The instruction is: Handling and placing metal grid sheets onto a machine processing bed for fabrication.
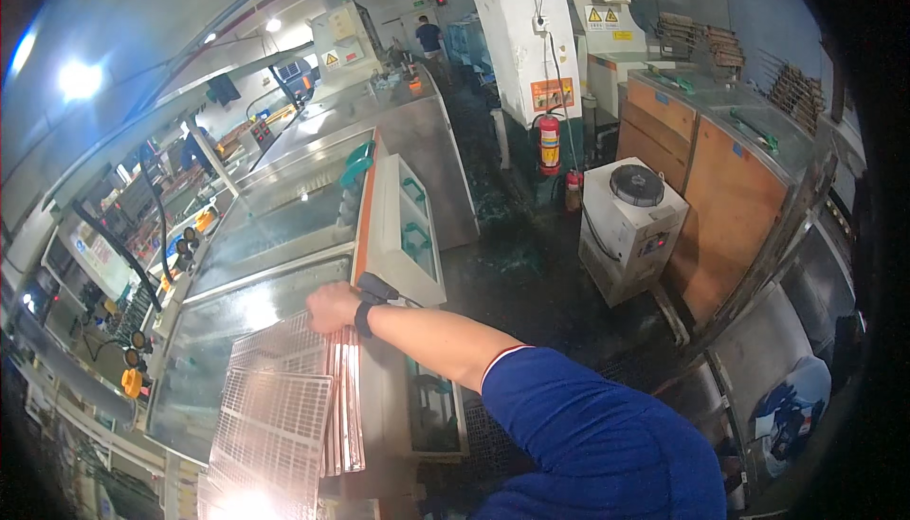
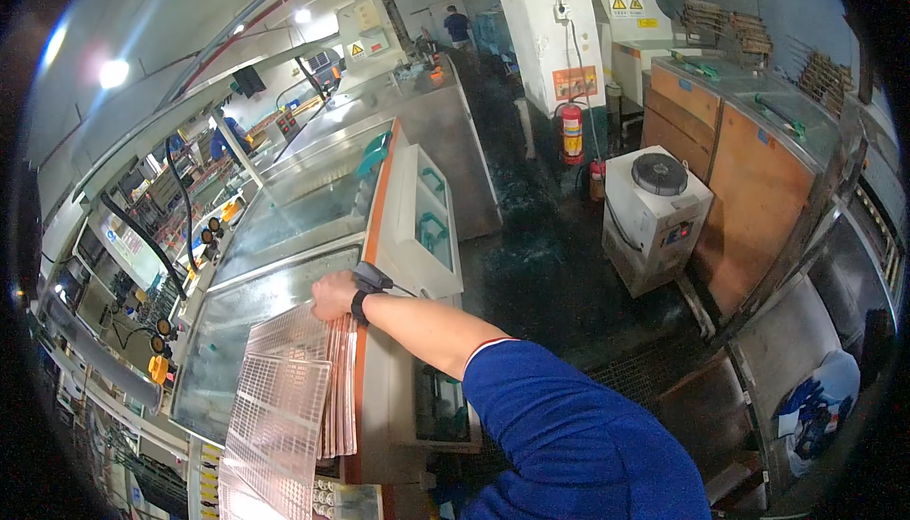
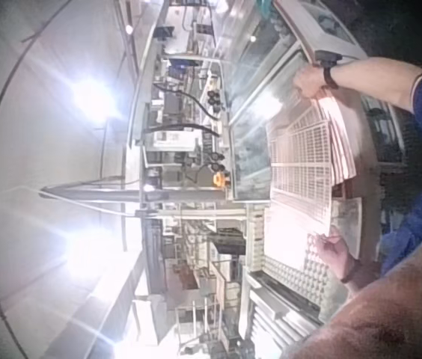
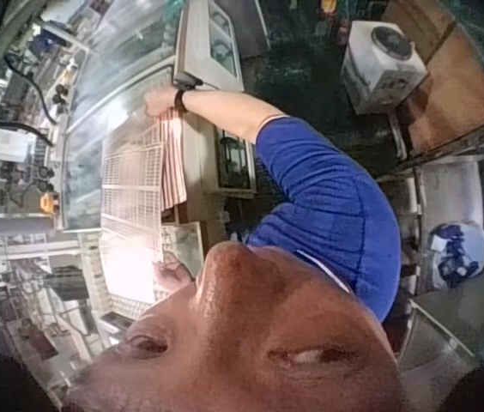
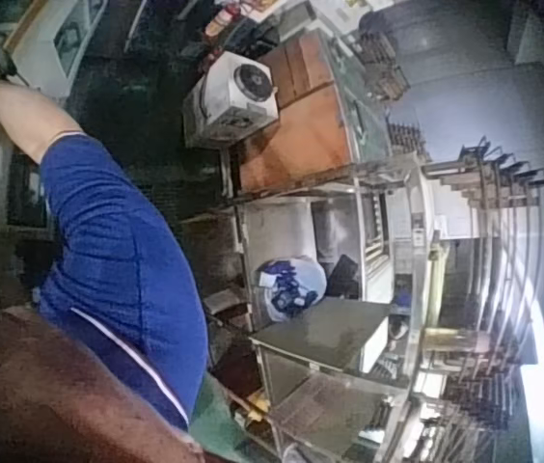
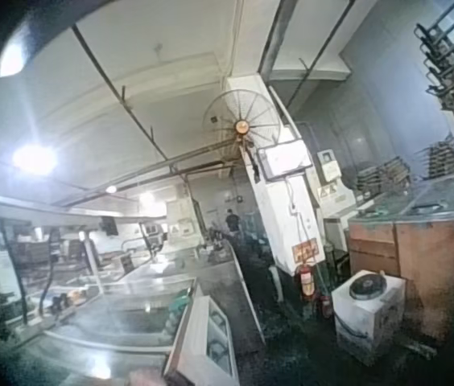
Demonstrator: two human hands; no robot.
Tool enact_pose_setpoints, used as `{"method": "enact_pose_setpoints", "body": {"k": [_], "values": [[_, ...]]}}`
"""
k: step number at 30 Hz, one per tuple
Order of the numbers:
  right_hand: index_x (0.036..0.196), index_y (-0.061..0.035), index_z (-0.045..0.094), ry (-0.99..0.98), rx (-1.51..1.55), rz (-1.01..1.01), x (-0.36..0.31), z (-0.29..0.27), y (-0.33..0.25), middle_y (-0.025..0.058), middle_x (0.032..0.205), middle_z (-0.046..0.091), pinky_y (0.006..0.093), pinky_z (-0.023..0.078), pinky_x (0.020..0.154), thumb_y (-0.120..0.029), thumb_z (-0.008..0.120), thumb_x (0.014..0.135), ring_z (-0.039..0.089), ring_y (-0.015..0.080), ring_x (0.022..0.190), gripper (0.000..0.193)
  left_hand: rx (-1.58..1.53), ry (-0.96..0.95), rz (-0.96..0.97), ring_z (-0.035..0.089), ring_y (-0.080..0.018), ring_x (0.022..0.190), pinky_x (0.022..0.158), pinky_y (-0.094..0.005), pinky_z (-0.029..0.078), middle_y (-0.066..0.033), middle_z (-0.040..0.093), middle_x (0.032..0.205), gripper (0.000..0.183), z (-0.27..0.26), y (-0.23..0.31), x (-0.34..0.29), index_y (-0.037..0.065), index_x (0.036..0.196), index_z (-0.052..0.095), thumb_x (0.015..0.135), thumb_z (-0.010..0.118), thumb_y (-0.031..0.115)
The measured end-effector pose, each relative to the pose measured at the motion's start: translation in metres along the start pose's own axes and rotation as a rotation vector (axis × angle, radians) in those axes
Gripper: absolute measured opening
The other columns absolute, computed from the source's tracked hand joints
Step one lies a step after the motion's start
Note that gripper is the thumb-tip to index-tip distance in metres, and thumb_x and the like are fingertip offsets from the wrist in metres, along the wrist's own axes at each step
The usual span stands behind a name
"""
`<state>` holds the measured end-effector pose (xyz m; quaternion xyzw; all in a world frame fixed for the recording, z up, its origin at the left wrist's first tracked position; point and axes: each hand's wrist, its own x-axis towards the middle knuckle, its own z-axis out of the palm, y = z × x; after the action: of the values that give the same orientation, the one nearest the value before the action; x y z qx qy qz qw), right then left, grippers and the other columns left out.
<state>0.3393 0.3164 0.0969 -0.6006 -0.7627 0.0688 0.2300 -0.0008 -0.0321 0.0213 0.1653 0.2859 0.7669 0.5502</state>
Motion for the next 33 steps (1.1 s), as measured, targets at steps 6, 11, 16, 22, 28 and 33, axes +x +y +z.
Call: {"method": "enact_pose_setpoints", "body": {"k": [6, 11, 16, 22, 28, 33], "values": [[0.094, -0.0026, 0.076, -0.021, 0.010, 0.004, -0.004, -0.006, -0.002, 0.0234, 0.096, 0.073, 0.0532, 0.056, 0.080, -0.034, 0.060, 0.079, 0.071, 0.0406, 0.093, 0.038, 0.093, -0.011, 0.094, 0.064, -0.0209, 0.094, 0.085, -0.0361, 0.055, -0.0130, 0.068, 0.110, 0.029, 0.011, 0.002, -0.001, -0.003, 0.114, 0.061, 0.086, 0.066, 0.001], [0.093, -0.0034, 0.076, 0.001, 0.011, 0.009, -0.003, -0.003, 0.001, 0.0229, 0.095, 0.073, 0.0537, 0.056, 0.080, -0.034, 0.060, 0.078, 0.071, 0.0405, 0.092, 0.037, 0.040, -0.154, 0.041, 0.064, -0.0204, 0.095, 0.080, -0.0313, 0.055, -0.0134, 0.066, 0.114, 0.033, -0.028, 0.003, 0.017, -0.004, 0.117, 0.060, 0.085, 0.066, -0.001], [0.093, -0.0037, 0.076, 0.007, -0.004, 0.005, -0.003, -0.003, -0.002, 0.0224, 0.094, 0.073, 0.0526, 0.056, 0.080, -0.034, 0.061, 0.078, 0.071, 0.0399, 0.091, 0.037, 0.069, -0.090, -0.006, 0.064, -0.0190, 0.093, 0.079, -0.0291, 0.055, -0.0130, 0.067, 0.114, 0.037, 0.028, -0.011, -0.005, -0.001, 0.122, 0.058, 0.086, 0.066, -0.001], [0.093, -0.0036, 0.076, 0.010, 0.012, 0.004, -0.003, -0.004, 0.000, 0.0215, 0.095, 0.073, 0.0506, 0.056, 0.079, -0.039, 0.062, 0.079, 0.071, 0.0392, 0.091, 0.040, 0.118, -0.141, -0.050, 0.064, -0.0186, 0.092, 0.079, -0.0290, 0.054, -0.0118, 0.067, 0.113, 0.033, -0.020, -0.013, 0.015, 0.002, 0.123, 0.059, 0.090, 0.063, 0.001], [0.099, -0.0037, 0.075, -0.006, 0.009, -0.006, 0.000, 0.001, 0.002, 0.0226, 0.098, 0.073, 0.0509, 0.056, 0.081, -0.041, 0.062, 0.082, 0.071, 0.0396, 0.095, 0.043, 0.001, -0.007, -0.085, 0.064, -0.0176, 0.084, 0.071, -0.0282, 0.054, -0.0102, 0.068, 0.104, 0.027, 0.021, -0.011, -0.007, 0.002, 0.120, 0.060, 0.093, 0.062, 0.004], [0.100, -0.0029, 0.075, -0.018, 0.004, 0.001, -0.002, -0.002, -0.001, 0.0230, 0.100, 0.073, 0.0520, 0.056, 0.082, -0.039, 0.061, 0.082, 0.070, 0.0401, 0.096, 0.042, 0.113, -0.045, -0.016, 0.064, -0.0181, 0.083, 0.068, -0.0261, 0.057, -0.0110, 0.068, 0.103, 0.024, 0.001, -0.006, 0.002, 0.001, 0.117, 0.060, 0.094, 0.062, 0.002]]}}
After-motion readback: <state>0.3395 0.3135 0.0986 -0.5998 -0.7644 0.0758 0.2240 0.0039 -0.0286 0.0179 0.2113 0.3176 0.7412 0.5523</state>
